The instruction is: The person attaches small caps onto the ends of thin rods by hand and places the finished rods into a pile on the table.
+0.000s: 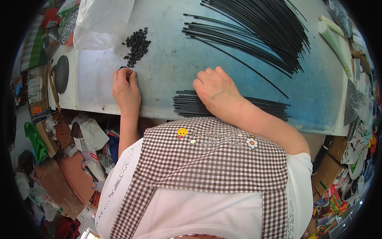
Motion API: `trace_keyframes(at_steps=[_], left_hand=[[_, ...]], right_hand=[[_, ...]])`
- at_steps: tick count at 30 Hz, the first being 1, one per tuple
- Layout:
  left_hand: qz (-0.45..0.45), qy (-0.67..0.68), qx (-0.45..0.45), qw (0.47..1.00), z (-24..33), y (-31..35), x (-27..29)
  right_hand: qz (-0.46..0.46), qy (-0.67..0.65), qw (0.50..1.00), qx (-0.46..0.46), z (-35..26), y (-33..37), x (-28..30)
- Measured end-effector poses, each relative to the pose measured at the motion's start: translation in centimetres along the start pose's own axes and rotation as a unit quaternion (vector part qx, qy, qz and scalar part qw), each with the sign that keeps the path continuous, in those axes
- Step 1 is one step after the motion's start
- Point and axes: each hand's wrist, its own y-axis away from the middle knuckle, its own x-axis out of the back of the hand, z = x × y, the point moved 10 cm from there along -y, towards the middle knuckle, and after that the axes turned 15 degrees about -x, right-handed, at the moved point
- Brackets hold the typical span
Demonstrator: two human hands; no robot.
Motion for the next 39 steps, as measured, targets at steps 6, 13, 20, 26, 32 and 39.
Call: trace_keyframes(at_steps=[6,13,20,26,32,39], left_hand=[[0.006,0.152,0.053,0.987,1.6,0.0,-1.0],[-0.055,0.607,0.206,0.765,6.6,0.8,-6.3],[-0.08,0.639,0.224,0.731,7.0,1.2,-7.3],[-0.101,0.645,0.221,0.725,8.1,1.4,-7.4],[-0.1,0.646,0.216,0.725,8.2,1.6,-7.7],[-0.068,0.519,0.104,0.846,8.8,2.3,-6.8]], right_hand=[[0.006,0.01,1.0,0.007,-0.6,0.6,0.0],[0.076,-0.024,0.997,0.011,-0.1,0.2,1.4],[0.128,-0.097,0.986,-0.048,0.9,-0.8,4.5],[0.133,-0.14,0.98,-0.057,0.8,-1.6,4.0],[0.127,-0.112,0.984,-0.049,0.4,-1.6,3.7],[0.041,-0.176,0.981,-0.07,0.7,-1.9,2.1]])
